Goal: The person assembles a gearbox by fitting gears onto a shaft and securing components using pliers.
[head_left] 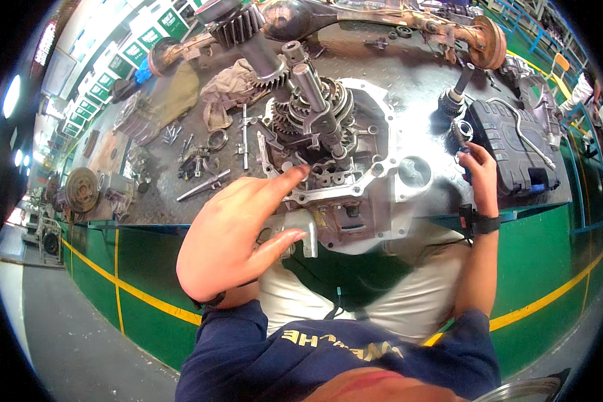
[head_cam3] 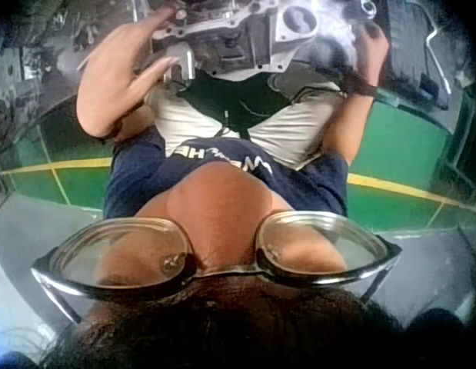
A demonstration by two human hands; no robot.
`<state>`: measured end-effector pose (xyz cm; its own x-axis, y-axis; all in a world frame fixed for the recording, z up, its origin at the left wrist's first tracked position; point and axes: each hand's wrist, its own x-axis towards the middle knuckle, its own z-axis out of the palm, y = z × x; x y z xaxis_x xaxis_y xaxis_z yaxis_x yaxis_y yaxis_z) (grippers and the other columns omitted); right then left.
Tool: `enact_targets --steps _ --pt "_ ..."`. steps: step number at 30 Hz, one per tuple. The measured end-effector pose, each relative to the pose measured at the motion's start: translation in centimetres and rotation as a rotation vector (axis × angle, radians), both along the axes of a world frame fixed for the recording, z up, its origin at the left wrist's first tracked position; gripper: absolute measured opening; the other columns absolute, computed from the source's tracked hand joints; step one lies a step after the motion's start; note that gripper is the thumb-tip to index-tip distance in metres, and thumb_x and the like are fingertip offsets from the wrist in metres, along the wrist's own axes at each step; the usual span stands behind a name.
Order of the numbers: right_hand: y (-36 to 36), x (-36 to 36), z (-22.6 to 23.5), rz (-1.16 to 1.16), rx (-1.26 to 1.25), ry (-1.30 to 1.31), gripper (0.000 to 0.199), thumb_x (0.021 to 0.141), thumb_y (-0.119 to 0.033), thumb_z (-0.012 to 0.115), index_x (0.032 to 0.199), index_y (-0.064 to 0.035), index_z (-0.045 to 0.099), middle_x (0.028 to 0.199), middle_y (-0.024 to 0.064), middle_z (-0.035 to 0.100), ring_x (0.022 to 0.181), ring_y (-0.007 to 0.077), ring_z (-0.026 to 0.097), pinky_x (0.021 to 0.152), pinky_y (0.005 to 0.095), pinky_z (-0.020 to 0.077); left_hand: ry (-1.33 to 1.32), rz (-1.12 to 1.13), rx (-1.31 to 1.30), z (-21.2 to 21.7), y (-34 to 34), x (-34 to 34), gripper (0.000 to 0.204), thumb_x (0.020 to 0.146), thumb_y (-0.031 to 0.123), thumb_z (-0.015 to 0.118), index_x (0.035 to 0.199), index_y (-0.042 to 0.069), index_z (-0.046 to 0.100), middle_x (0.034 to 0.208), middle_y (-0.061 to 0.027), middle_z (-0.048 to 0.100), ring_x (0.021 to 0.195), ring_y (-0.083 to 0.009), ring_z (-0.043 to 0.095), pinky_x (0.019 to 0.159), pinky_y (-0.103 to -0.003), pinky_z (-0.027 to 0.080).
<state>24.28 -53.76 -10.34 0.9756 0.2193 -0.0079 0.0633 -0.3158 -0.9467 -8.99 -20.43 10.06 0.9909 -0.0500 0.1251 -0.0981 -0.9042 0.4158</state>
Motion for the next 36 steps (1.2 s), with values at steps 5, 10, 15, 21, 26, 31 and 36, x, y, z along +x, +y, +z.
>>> enact_targets --steps 5,10,15,21,26,31,36 --pt "0.0 -1.2 2.2 0.183 0.638 0.311 0.046 0.094 -0.025 0.062 0.134 -0.0029 0.060 0.120 0.0101 0.071 0.104 0.0216 0.069 0.079 0.0355 0.0545 0.059 -0.043 -0.005 0.9 -0.7 0.1 0.075 0.081 0.018 0.079 0.148 0.002 0.051 0.116 -0.0202 0.068 0.101 -0.0383 0.064 0.091 -0.043 0.050" --pt "0.1 -1.8 2.0 0.267 0.748 0.393 0.051 0.095 -0.027 0.056 0.140 -0.0022 0.056 0.136 0.0137 0.063 0.116 0.0307 0.064 0.091 0.0450 0.0528 0.011 -0.111 -0.033 0.5 -0.6 0.2 0.074 0.082 0.018 0.079 0.149 0.002 0.050 0.109 -0.0209 0.067 0.095 -0.0386 0.063 0.087 -0.043 0.051" --pt "1.2 -2.2 1.9 0.144 0.661 0.419 0.057 0.095 -0.034 0.059 0.143 -0.0039 0.054 0.130 0.0098 0.062 0.096 0.0295 0.068 0.071 0.0396 0.0560 -0.009 -0.139 -0.054 0.2 -0.8 0.1 0.074 0.082 0.019 0.079 0.148 0.001 0.051 0.108 -0.0209 0.067 0.096 -0.0391 0.063 0.088 -0.043 0.051" --pt "2.0 -3.6 4.0 0.132 0.473 0.263 0.061 0.098 -0.049 0.056 0.150 -0.0179 0.050 0.127 0.0041 0.055 0.087 0.0211 0.062 0.063 0.0306 0.0485 -0.037 -0.175 -0.057 0.1 -0.8 0.4 0.074 0.082 0.020 0.079 0.148 0.001 0.051 0.110 -0.0206 0.068 0.097 -0.0392 0.063 0.088 -0.044 0.051" --pt "3.5 -3.4 3.5 0.304 0.508 0.270 0.059 0.102 -0.053 0.050 0.150 -0.0182 0.050 0.131 0.0005 0.053 0.089 0.0186 0.060 0.063 0.0276 0.0448 -0.051 -0.132 -0.036 0.4 -0.1 -0.5 0.073 0.083 0.021 0.078 0.148 0.001 0.051 0.110 -0.0206 0.067 0.097 -0.0393 0.063 0.088 -0.044 0.051" --pt "2.7 -3.9 3.0 0.240 0.573 0.268 0.052 0.109 -0.035 0.039 0.154 -0.0097 0.048 0.159 0.0073 0.045 0.142 0.0219 0.045 0.112 0.0350 0.0372 -0.129 -0.170 0.030 -1.6 0.1 -1.0 0.072 0.090 0.032 0.072 0.150 0.001 0.045 0.111 -0.0184 0.066 0.100 -0.0365 0.062 0.090 -0.044 0.049" --pt "-0.6 -1.5 -0.3 0.274 0.104 -0.211 0.061 0.107 -0.042 0.043 0.157 -0.0077 0.043 0.160 0.0078 0.045 0.144 0.0236 0.044 0.107 0.0332 0.0404 -0.177 -0.196 -0.016 -2.1 0.1 -0.1 0.069 0.086 0.031 0.075 0.143 0.002 0.050 0.097 -0.0145 0.065 0.095 -0.0359 0.063 0.083 -0.046 0.050"
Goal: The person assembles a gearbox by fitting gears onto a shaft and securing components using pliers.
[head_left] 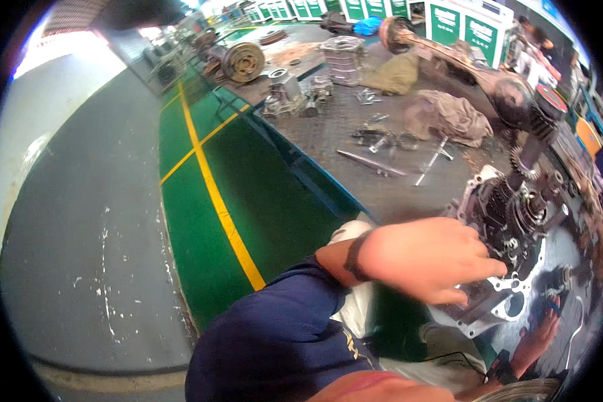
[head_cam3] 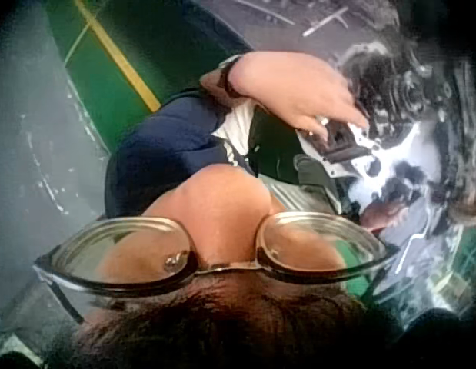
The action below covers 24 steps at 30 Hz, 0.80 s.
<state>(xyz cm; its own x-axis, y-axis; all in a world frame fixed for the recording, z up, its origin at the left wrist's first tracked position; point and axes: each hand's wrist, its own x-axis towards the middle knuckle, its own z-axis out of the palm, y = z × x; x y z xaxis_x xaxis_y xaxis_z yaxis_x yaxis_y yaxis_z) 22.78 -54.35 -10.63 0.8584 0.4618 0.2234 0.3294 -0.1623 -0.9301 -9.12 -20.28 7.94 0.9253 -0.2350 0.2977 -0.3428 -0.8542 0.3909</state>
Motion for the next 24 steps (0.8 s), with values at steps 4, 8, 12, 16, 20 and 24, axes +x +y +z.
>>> enact_targets --steps 4,8,12,16,20,24 --pt "1.6 0.4 -0.1 0.028 0.322 0.405 0.057 0.106 -0.034 0.046 0.157 -0.0083 0.043 0.158 0.0061 0.047 0.140 0.0216 0.048 0.098 0.0284 0.0449 -0.044 0.029 -0.012 -0.2 0.3 -1.0 0.070 0.084 0.029 0.076 0.144 0.003 0.049 0.096 -0.0142 0.064 0.093 -0.0354 0.063 0.082 -0.046 0.050" --pt "1.3 0.7 -2.0 -0.005 0.239 0.295 0.058 0.103 -0.021 0.050 0.158 -0.0072 0.040 0.159 0.0085 0.044 0.136 0.0203 0.049 0.097 0.0294 0.0460 -0.040 0.044 0.011 0.0 0.1 -1.3 0.069 0.085 0.030 0.075 0.143 0.002 0.050 0.098 -0.0145 0.065 0.095 -0.0354 0.064 0.082 -0.046 0.050" --pt "-0.4 1.9 -2.3 0.040 0.198 0.239 0.082 0.091 -0.028 0.067 0.161 -0.0046 0.032 0.163 0.0119 0.038 0.142 0.0240 0.044 0.103 0.0328 0.0451 -0.024 -0.012 -0.005 0.2 0.5 0.0 0.068 0.087 0.031 0.073 0.143 0.001 0.050 0.102 -0.0161 0.065 0.097 -0.0362 0.063 0.085 -0.046 0.050" --pt "4.2 -2.4 1.0 0.190 0.236 0.144 0.104 0.073 -0.025 0.081 0.162 -0.0041 0.029 0.159 0.0206 0.041 0.137 0.0260 0.049 0.101 0.0349 0.0484 0.064 0.042 0.045 0.7 0.7 -0.5 0.075 0.087 0.031 0.075 0.150 0.002 0.046 0.109 -0.0173 0.066 0.102 -0.0359 0.064 0.091 -0.045 0.051" --pt "7.1 -4.3 3.0 0.055 0.273 0.084 0.083 0.085 -0.002 0.074 0.158 -0.0027 0.035 0.149 0.0174 0.054 0.079 0.0077 0.058 0.053 0.0214 0.0450 0.160 0.103 0.010 2.9 0.4 -1.1 0.072 0.084 0.021 0.078 0.148 0.001 0.051 0.114 -0.0201 0.067 0.097 -0.0378 0.064 0.090 -0.045 0.050" --pt "4.7 -3.5 5.0 -0.044 0.279 -0.035 0.056 0.091 -0.009 0.070 0.143 0.0010 0.051 0.125 0.0091 0.066 0.068 0.0020 0.051 0.051 0.0191 0.0374 0.109 0.084 -0.060 2.7 0.4 0.4 0.068 0.081 0.016 0.081 0.142 -0.002 0.055 0.130 -0.0204 0.067 0.112 -0.0372 0.066 0.097 -0.043 0.050"
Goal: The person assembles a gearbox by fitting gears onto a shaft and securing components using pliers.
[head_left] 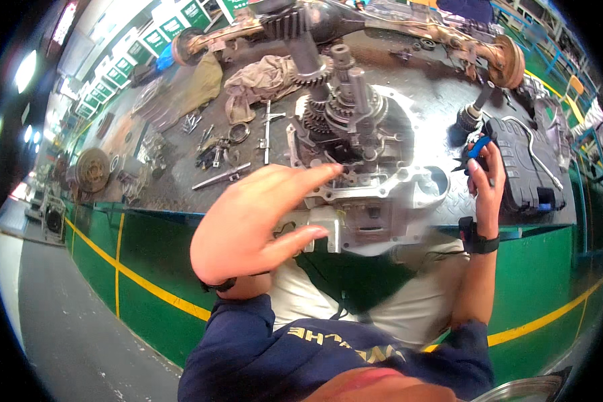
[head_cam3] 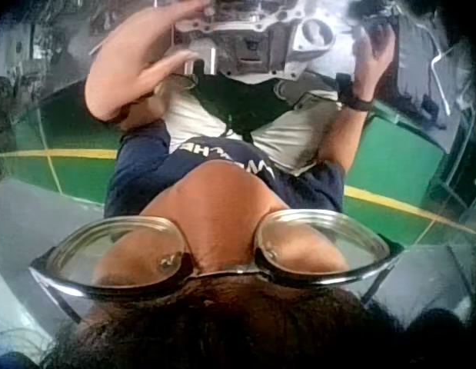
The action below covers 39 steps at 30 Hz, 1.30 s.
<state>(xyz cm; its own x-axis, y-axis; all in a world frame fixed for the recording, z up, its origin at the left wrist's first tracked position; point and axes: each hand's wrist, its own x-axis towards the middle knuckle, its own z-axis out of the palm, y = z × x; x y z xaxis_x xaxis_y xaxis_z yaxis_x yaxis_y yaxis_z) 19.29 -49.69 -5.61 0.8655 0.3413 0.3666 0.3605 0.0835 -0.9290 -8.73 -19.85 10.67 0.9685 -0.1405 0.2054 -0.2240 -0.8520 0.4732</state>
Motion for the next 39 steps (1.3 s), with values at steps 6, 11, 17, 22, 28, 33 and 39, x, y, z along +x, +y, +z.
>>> enact_targets --steps 6,11,17,22,28,33,39 --pt "1.3 -0.3 8.7 -0.022 0.120 -0.232 0.052 0.093 -0.025 0.054 0.134 0.0080 0.056 0.119 0.0162 0.069 0.108 0.0198 0.065 0.096 0.0306 0.0482 -0.266 0.183 -0.168 0.1 1.5 1.3 0.058 0.080 0.007 0.078 0.136 0.002 0.063 0.129 -0.0167 0.069 0.113 -0.0304 0.068 0.090 -0.037 0.053" --pt "6.2 0.4 15.3 0.352 0.457 -0.005 0.074 0.092 -0.030 0.048 0.148 0.0160 0.037 0.146 0.0313 0.051 0.138 0.0448 0.052 0.118 0.0484 0.0381 -0.274 0.259 -0.108 -0.6 0.8 3.8 0.063 0.078 0.004 0.077 0.139 0.005 0.061 0.140 -0.0163 0.063 0.122 -0.0310 0.064 0.087 -0.035 0.053" --pt "12.7 -1.2 18.0 0.769 0.916 0.293 0.071 0.095 -0.038 0.047 0.145 0.0116 0.042 0.137 0.0312 0.057 0.124 0.0458 0.059 0.108 0.0571 0.0467 -0.076 0.203 0.030 -0.2 1.0 5.7 0.073 0.072 0.005 0.078 0.143 0.004 0.058 0.153 -0.0242 0.047 0.137 -0.0396 0.051 0.110 -0.043 0.043" --pt "14.3 -0.2 15.9 0.768 0.941 0.323 0.071 0.095 -0.039 0.047 0.146 0.0096 0.042 0.133 0.0302 0.058 0.119 0.0442 0.060 0.105 0.0568 0.0481 -0.018 0.172 0.014 -0.5 1.7 6.4 0.079 0.069 0.011 0.079 0.144 0.003 0.058 0.156 -0.0258 0.043 0.140 -0.0401 0.048 0.116 -0.045 0.036" --pt "15.1 0.6 14.7 0.787 0.954 0.315 0.071 0.096 -0.041 0.047 0.147 0.0072 0.041 0.129 0.0291 0.059 0.113 0.0422 0.062 0.101 0.0565 0.0497 -0.044 0.151 0.038 -0.3 1.6 7.1 0.081 0.067 0.013 0.081 0.144 0.003 0.059 0.153 -0.0268 0.046 0.145 -0.0417 0.042 0.117 -0.048 0.034" --pt "14.8 1.3 14.1 0.823 0.974 0.282 0.071 0.097 -0.042 0.046 0.148 0.0052 0.040 0.125 0.0282 0.061 0.108 0.0406 0.063 0.097 0.0562 0.0511 -0.065 0.143 0.059 -0.3 1.6 7.2 0.081 0.063 0.011 0.082 0.141 0.002 0.061 0.147 -0.0274 0.054 0.144 -0.0403 0.046 0.117 -0.046 0.036" --pt "15.2 2.1 13.2 0.890 1.011 0.259 0.070 0.097 -0.044 0.046 0.150 0.0028 0.039 0.120 0.0271 0.062 0.102 0.0386 0.064 0.093 0.0558 0.0527 -0.097 0.175 0.034 -0.6 1.4 7.2 0.083 0.057 0.009 0.081 0.138 0.002 0.064 0.146 -0.0270 0.056 0.139 -0.0398 0.053 0.115 -0.045 0.039"
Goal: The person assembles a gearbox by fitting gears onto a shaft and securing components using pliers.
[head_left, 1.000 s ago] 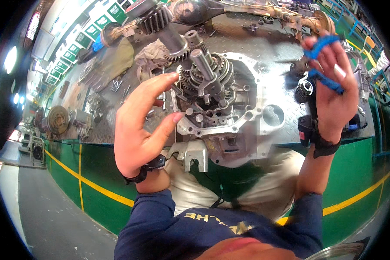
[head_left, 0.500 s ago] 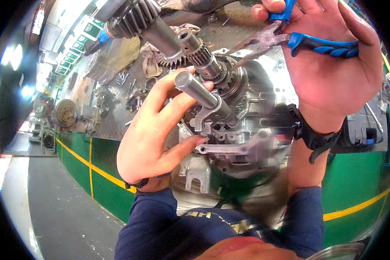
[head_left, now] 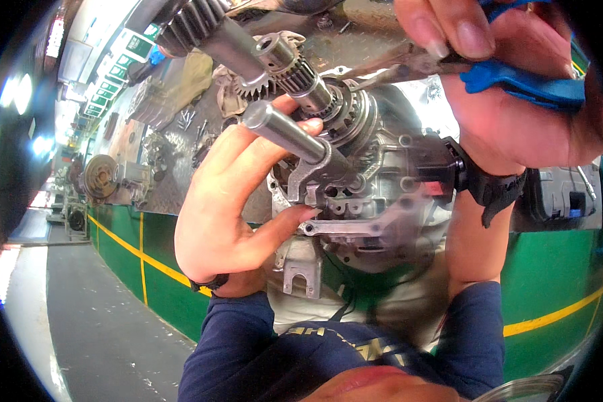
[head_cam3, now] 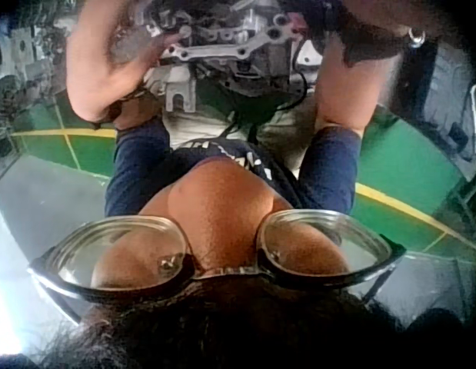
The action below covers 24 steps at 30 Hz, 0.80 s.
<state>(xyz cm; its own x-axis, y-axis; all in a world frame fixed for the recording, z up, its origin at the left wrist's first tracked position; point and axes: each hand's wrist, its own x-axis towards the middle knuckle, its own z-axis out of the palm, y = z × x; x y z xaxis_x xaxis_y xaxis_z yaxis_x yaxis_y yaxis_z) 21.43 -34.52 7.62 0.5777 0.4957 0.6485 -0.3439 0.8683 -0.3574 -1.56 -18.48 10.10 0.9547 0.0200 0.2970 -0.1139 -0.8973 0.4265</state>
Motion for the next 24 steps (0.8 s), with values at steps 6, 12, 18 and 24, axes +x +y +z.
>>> enact_targets --steps 6,12,18,24 --pt "0.6 1.0 -0.6 0.074 0.032 -0.075 0.070 0.098 -0.046 0.046 0.151 0.0004 0.038 0.116 0.0260 0.063 0.095 0.0367 0.065 0.089 0.0555 0.0544 0.033 -0.002 0.090 0.5 0.1 0.1 0.084 0.055 0.013 0.082 0.136 -0.001 0.065 0.144 -0.0264 0.059 0.136 -0.0408 0.056 0.114 -0.045 0.040" --pt "1.6 2.8 0.1 0.224 0.078 -0.251 0.070 0.099 -0.047 0.046 0.152 -0.0020 0.037 0.111 0.0249 0.065 0.089 0.0347 0.067 0.085 0.0551 0.0560 0.031 0.019 0.049 1.0 0.1 0.3 0.081 0.057 0.029 0.080 0.129 -0.007 0.067 0.132 -0.0202 0.069 0.135 -0.0426 0.056 0.112 -0.048 0.040" --pt "5.6 5.2 1.0 0.491 0.240 -0.509 0.070 0.100 -0.049 0.046 0.153 -0.0044 0.036 0.107 0.0238 0.066 0.083 0.0327 0.068 0.081 0.0548 0.0577 -0.079 0.002 0.027 0.5 0.2 0.9 0.074 0.054 0.030 0.077 0.116 -0.010 0.072 0.125 -0.0240 0.071 0.118 -0.0425 0.064 0.103 -0.046 0.046" --pt "10.1 6.3 1.9 0.769 0.521 -0.833 0.066 0.101 -0.050 0.045 0.151 -0.0069 0.040 0.103 0.0231 0.067 0.076 0.0309 0.069 0.076 0.0544 0.0592 -0.242 0.003 0.025 -0.4 0.8 0.9 0.075 0.056 0.047 0.073 0.102 -0.012 0.075 0.107 -0.0273 0.074 0.101 -0.0420 0.069 0.088 -0.045 0.050"
